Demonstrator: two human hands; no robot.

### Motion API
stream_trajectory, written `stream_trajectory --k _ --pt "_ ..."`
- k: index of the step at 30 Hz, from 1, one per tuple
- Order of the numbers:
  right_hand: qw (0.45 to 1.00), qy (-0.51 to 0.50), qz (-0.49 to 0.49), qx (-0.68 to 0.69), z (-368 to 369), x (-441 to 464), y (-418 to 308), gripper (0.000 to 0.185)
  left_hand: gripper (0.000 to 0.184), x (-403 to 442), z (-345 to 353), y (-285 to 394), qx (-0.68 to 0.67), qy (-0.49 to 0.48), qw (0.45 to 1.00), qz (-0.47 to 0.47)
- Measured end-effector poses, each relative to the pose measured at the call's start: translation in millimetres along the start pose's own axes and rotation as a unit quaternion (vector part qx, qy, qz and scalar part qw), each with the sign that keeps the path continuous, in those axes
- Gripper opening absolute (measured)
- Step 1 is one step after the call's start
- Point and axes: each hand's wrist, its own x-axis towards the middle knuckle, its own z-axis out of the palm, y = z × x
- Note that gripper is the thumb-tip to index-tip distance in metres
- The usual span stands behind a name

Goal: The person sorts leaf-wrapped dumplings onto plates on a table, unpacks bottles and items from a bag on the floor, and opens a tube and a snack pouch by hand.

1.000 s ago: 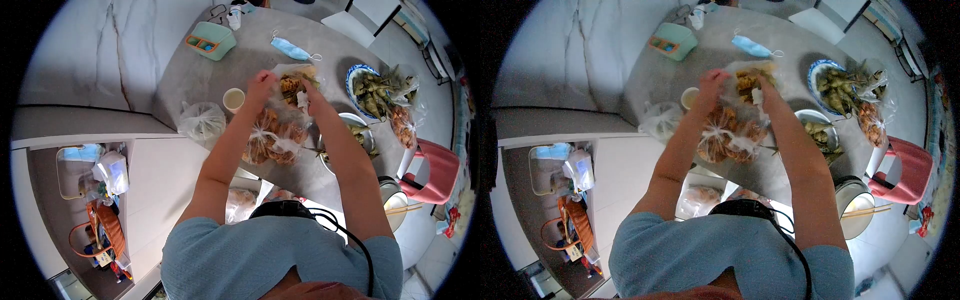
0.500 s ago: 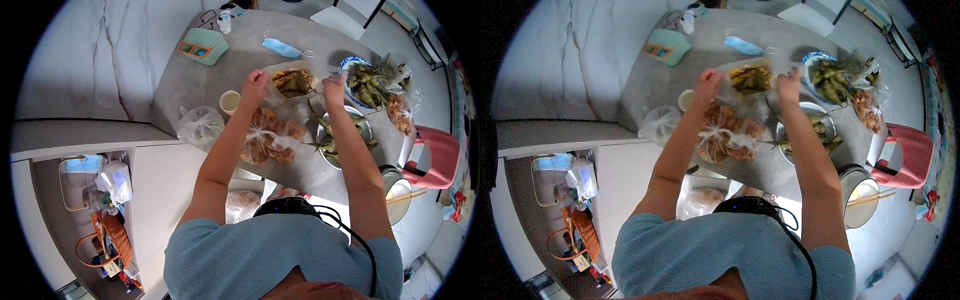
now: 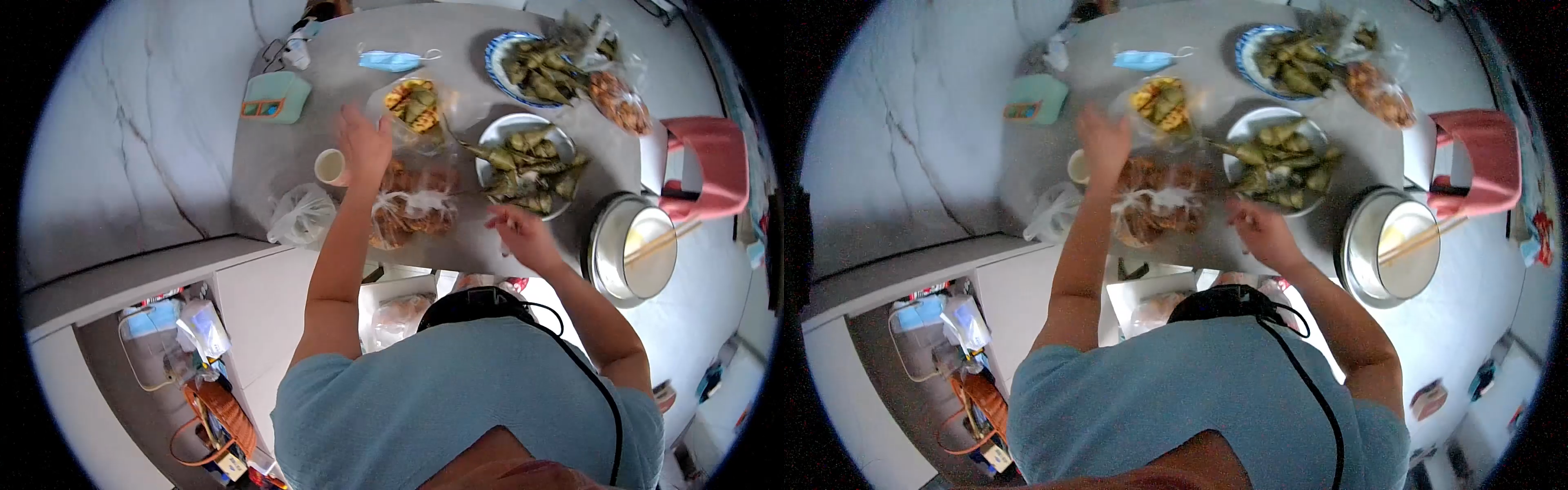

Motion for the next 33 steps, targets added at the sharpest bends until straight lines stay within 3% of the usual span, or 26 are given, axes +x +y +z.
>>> stream_trajectory --k 2,4,6,8,9,11,12,14,16,19,22,23,26,27,28,30,31,33 --pt "0.998 -0.019 0.055 0.004 -7 -34 9 0.031 0.029 8 -59 52 -0.072 0.039 0.987 0.137" --pt "0.996 -0.017 0.075 -0.051 -15 -63 21 0.031 0.027 -23 -55 83 -0.273 -0.124 0.933 0.201" --pt "0.993 -0.007 0.114 -0.022 -21 -89 32 0.03 0.026 -59 -53 121 -0.287 -0.339 0.864 0.236" --pt "0.993 0.012 0.055 -0.107 -24 -111 65 0.032 0.022 -104 -31 144 -0.146 -0.393 0.857 0.299" --pt "0.994 -0.006 0.053 -0.092 -27 -122 64 0.033 0.022 -121 -21 152 -0.144 -0.393 0.855 0.305" --pt "0.995 0.003 0.032 -0.095 -30 -144 72 0.032 0.023 -147 -2 162 0.048 -0.472 0.834 0.282" --pt "0.995 0.008 0.012 -0.103 -32 -153 76 0.031 0.023 -155 10 159 0.051 -0.471 0.833 0.286" --pt "0.996 0.027 0.012 -0.087 -38 -171 79 0.032 0.025 -164 26 153 0.018 -0.452 0.859 0.24" --pt "0.996 0.056 0.015 -0.063 -46 -186 82 0.033 0.033 -148 1 156 0.013 -0.484 0.844 0.229" --pt "0.997 0.073 0.04 -0.007 -58 -204 90 0.034 0.048 -146 -6 151 -0.047 -0.52 0.842 0.134" --pt "0.994 0.092 -0.021 -0.061 -66 -216 102 0.028 0.05 -139 -28 160 -0.069 -0.514 0.85 0.089" --pt "0.993 0.089 -0.02 -0.07 -70 -220 102 0.028 0.05 -133 -42 170 -0.086 -0.534 0.841 0.014" --pt "0.994 0.082 0.003 -0.073 -76 -226 105 0.028 0.052 -144 -8 142 -0.139 -0.473 0.87 0.017" --pt "0.994 0.082 0.003 -0.074 -78 -227 107 0.028 0.052 -141 -9 144 -0.315 -0.518 0.787 -0.111" --pt "0.994 0.088 0.004 -0.066 -78 -229 110 0.028 0.052 -137 -13 141 -0.315 -0.518 0.787 -0.112" --pt "0.994 0.09 0.003 -0.058 -78 -230 112 0.028 0.048 -125 -31 139 -0.352 -0.648 0.611 -0.286" --pt "0.993 0.093 -0.001 -0.067 -79 -227 112 0.028 0.048 -125 -28 135 -0.352 -0.647 0.613 -0.285" --pt "0.992 0.099 -0.004 -0.075 -78 -223 110 0.029 0.045 -127 -25 133 -0.41 -0.683 0.49 -0.354"
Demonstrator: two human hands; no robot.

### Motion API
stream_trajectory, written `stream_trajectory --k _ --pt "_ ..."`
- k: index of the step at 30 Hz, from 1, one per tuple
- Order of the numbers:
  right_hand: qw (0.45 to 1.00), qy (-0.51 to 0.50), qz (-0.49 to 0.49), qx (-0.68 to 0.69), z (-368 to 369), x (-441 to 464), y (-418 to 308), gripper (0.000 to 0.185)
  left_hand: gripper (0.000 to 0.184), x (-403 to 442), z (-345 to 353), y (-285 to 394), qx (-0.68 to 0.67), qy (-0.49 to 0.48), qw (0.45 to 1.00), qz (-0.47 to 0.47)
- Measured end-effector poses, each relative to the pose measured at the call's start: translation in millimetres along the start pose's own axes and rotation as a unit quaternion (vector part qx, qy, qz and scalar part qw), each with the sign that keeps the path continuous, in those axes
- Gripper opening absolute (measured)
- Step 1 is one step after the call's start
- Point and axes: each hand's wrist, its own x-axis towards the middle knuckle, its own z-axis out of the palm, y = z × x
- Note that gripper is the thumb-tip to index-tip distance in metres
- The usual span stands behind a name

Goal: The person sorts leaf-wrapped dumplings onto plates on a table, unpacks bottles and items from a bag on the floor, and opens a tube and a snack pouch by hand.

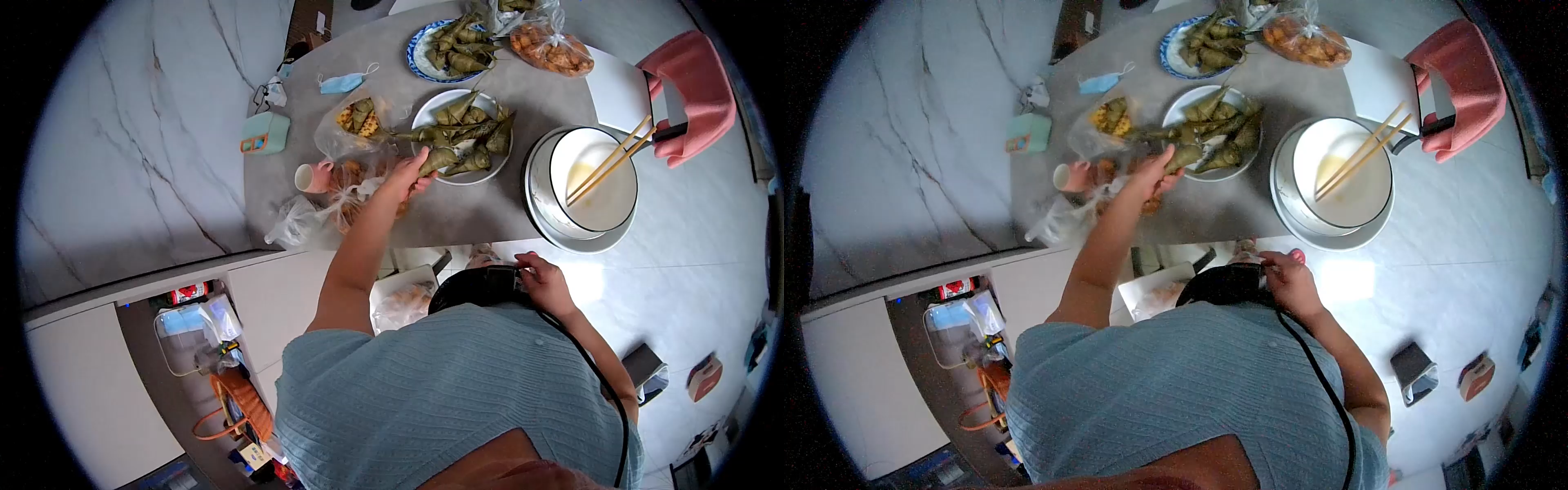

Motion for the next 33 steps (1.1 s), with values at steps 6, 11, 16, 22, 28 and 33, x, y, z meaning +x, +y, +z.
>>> stream_trajectory --k 6,11,16,22,28,33 --pt "1.0 0.006 0.0 0.013 7 10 -6 0.029 0.045 15 4 5 0.134 0.046 0.99 0.017" --pt "1.0 0.015 0.001 -0.021 13 18 -12 0.029 0.05 47 11 -1 0.375 0.093 0.905 0.175" --pt "0.999 0.026 0.027 0.0 17 19 -17 0.032 0.038 57 29 38 0.593 0.304 0.652 0.362" --pt "0.999 0.032 0.035 -0.008 26 20 -23 0.031 0.049 139 23 66 0.638 0.277 0.66 0.283" --pt "0.998 0.046 0.042 0.0 27 17 -27 0.03 0.07 130 10 90 0.576 0.117 0.777 0.227" --pt "0.998 0.053 0.036 -0.004 27 19 -29 0.03 0.062 78 12 101 0.258 0.071 0.931 0.249"
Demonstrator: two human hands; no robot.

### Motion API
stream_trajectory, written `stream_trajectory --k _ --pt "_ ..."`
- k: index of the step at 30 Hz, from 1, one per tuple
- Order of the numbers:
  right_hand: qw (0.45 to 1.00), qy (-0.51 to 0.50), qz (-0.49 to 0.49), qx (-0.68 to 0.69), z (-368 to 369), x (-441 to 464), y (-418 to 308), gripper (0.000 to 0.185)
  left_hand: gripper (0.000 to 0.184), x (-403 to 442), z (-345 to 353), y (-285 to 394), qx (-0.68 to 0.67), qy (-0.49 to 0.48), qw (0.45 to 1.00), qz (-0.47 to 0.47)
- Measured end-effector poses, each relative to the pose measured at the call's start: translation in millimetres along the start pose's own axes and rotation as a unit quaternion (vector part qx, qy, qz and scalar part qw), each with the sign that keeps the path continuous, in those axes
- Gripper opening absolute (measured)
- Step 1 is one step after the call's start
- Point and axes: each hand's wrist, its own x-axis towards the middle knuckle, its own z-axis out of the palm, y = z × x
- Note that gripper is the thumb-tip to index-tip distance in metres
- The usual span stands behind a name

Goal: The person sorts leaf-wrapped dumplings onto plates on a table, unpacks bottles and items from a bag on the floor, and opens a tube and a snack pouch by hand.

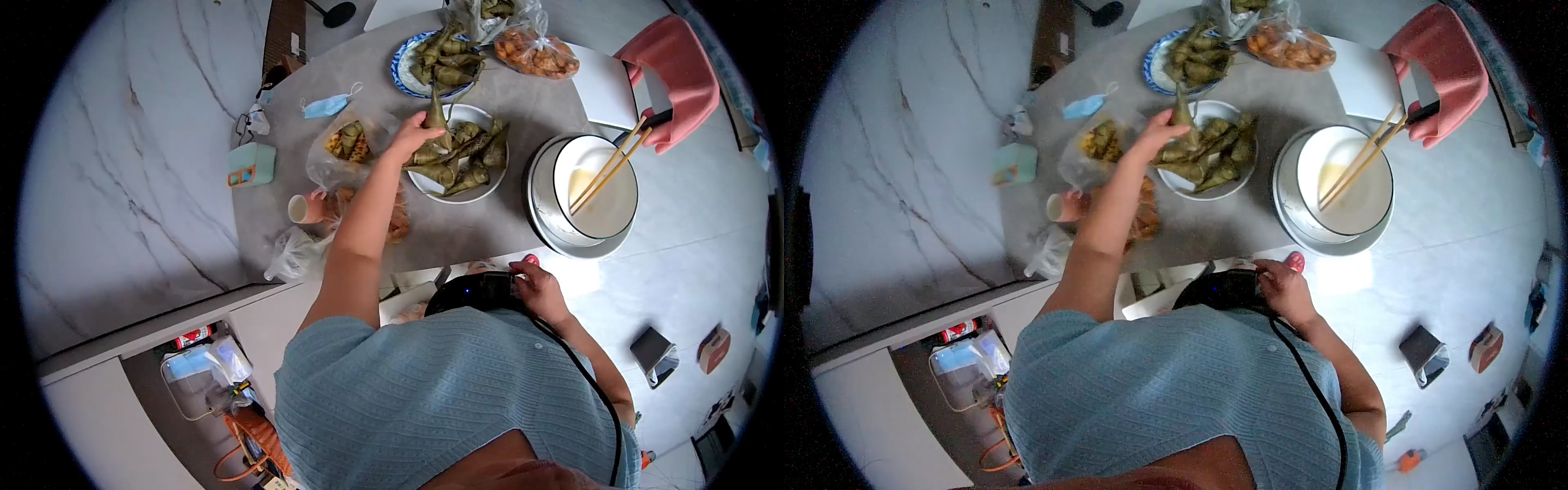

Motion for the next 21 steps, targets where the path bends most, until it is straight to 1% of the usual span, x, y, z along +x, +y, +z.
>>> stream_trajectory --k 1,2,3,4,5,6,7,8,10,11,12,14,15,16,18,19,20,21 --pt "1.0 -0.002 -0.004 0.002 1 1 0 0.03 0.062 6 -8 -3 0.011 -0.037 0.999 -0.013" --pt "1.0 -0.003 -0.008 0.003 1 2 0 0.03 0.062 8 -11 -4 0.012 -0.035 0.999 -0.011" --pt "1.0 -0.004 -0.01 0.003 1 3 -1 0.03 0.06 4 -11 3 0.115 -0.007 0.993 -0.006" --pt "1.0 -0.014 0.0 0.007 1 3 -1 0.031 0.058 0 -12 10 0.216 0.021 0.976 0.0" --pt "1.0 -0.024 0.01 0.012 0 4 -2 0.031 0.058 -4 -9 17 0.216 0.023 0.976 0.001" --pt "1.0 -0.024 0.009 0.011 0 5 -2 0.031 0.055 -9 -2 23 0.32 0.051 0.946 -0.024" --pt "1.0 -0.028 0.01 0.006 1 5 -1 0.031 0.052 -11 5 25 0.42 0.079 0.903 -0.048" --pt "0.999 -0.031 0.011 0.002 1 6 0 0.03 0.052 -10 12 18 0.419 0.081 0.903 -0.049" --pt "1.0 -0.025 -0.002 -0.002 2 6 1 0.03 0.041 -5 26 -6 0.557 0.17 0.812 0.03" --pt "1.0 -0.017 -0.015 -0.004 2 6 1 0.03 0.037 -3 31 -15 0.554 0.2 0.801 0.109" --pt "1.0 -0.017 -0.014 -0.004 2 6 1 0.03 0.037 -3 37 -11 0.554 0.199 0.801 0.11" --pt "1.0 -0.026 0.006 0.013 0 6 0 0.031 0.032 -1 51 0 0.52 0.134 0.795 0.281" --pt "1.0 -0.025 0.008 0.013 -1 5 -2 0.031 0.03 7 59 -3 0.509 0.097 0.813 0.265" --pt "1.0 -0.026 0.008 0.009 -2 5 -4 0.032 0.03 15 67 -5 0.508 0.094 0.814 0.266" --pt "1.0 -0.027 0.011 0.003 -2 4 -3 0.032 0.027 29 78 -6 0.532 0.029 0.838 0.118" --pt "1.0 -0.019 -0.001 0.002 0 4 1 0.032 0.028 36 81 -4 0.556 0.0 0.826 0.089" --pt "1.0 -0.012 -0.013 0.001 0 3 3 0.033 0.028 40 83 -3 0.556 -0.002 0.826 0.09" --pt "1.0 -0.01 -0.012 0.002 0 2 3 0.033 0.03 41 84 3 0.562 -0.015 0.825 0.06"
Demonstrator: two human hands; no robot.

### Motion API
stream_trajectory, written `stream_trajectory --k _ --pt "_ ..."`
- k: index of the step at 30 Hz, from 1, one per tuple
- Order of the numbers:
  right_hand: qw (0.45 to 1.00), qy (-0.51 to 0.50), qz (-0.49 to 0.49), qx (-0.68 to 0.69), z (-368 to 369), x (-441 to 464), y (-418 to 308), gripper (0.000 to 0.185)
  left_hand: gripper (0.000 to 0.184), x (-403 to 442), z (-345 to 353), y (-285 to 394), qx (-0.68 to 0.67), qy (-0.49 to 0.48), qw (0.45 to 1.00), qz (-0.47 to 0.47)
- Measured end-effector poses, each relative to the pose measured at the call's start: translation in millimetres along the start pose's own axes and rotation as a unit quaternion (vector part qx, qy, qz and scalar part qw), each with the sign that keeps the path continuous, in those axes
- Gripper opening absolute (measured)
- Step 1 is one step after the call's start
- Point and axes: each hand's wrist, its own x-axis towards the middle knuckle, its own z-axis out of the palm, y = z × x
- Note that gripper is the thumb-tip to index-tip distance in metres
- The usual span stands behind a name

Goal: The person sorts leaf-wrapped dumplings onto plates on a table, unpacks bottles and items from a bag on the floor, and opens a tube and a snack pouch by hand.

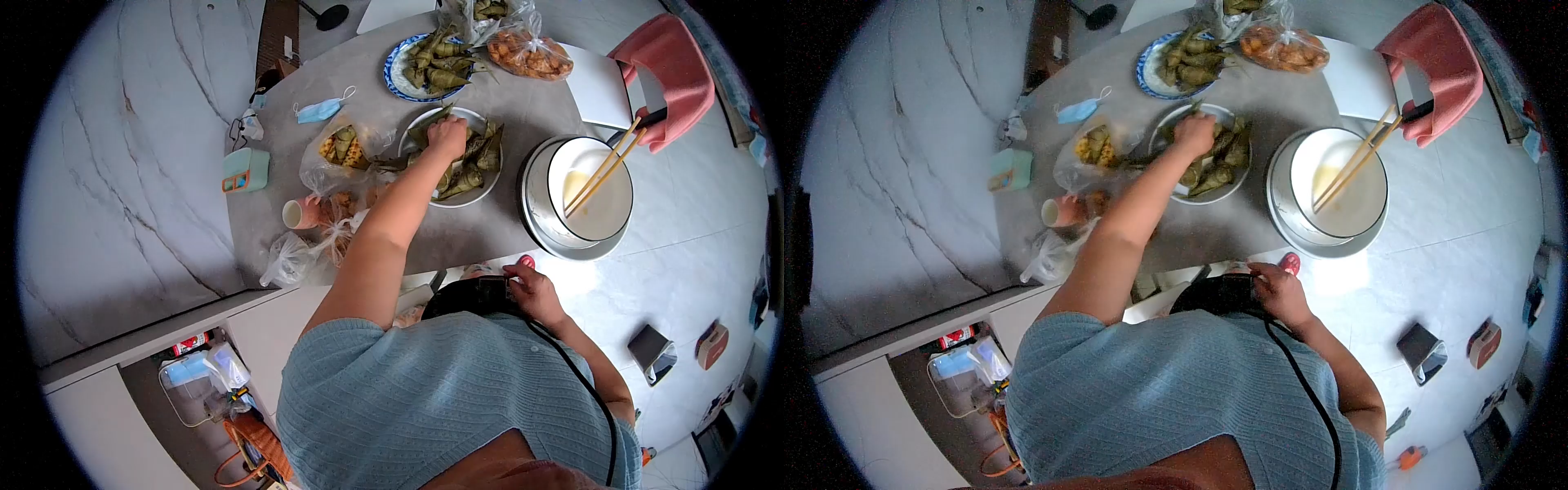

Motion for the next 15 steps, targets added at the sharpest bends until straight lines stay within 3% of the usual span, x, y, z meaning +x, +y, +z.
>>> stream_trajectory --k 2,7,9,10,11,14,15 --pt "1.0 -0.005 0.014 -0.007 -1 -1 -1 0.035 0.032 7 0 -1 0.024 -0.052 0.998 -0.04" --pt "1.0 0.015 0.0 -0.005 -6 -4 0 0.034 0.042 -18 -21 -19 0.021 -0.006 1.0 0.002" --pt "1.0 0.024 -0.012 -0.004 -7 -6 -2 0.034 0.049 -28 -30 -35 -0.11 0.036 0.993 0.019" --pt "1.0 0.009 0.018 0.009 -11 -6 -8 0.033 0.049 -33 -35 -43 -0.108 0.036 0.993 0.019" --pt "0.999 -0.007 0.048 0.021 -13 -6 -12 0.033 0.048 -38 -40 -52 -0.214 0.042 0.976 0.013" --pt "0.999 0.021 -0.024 -0.008 -5 -3 3 0.03 0.047 -57 -55 -60 -0.521 0.051 0.852 -0.022" --pt "0.999 0.018 -0.027 -0.008 -5 -2 1 0.03 0.047 -58 -51 -67 -0.521 0.054 0.852 -0.024"
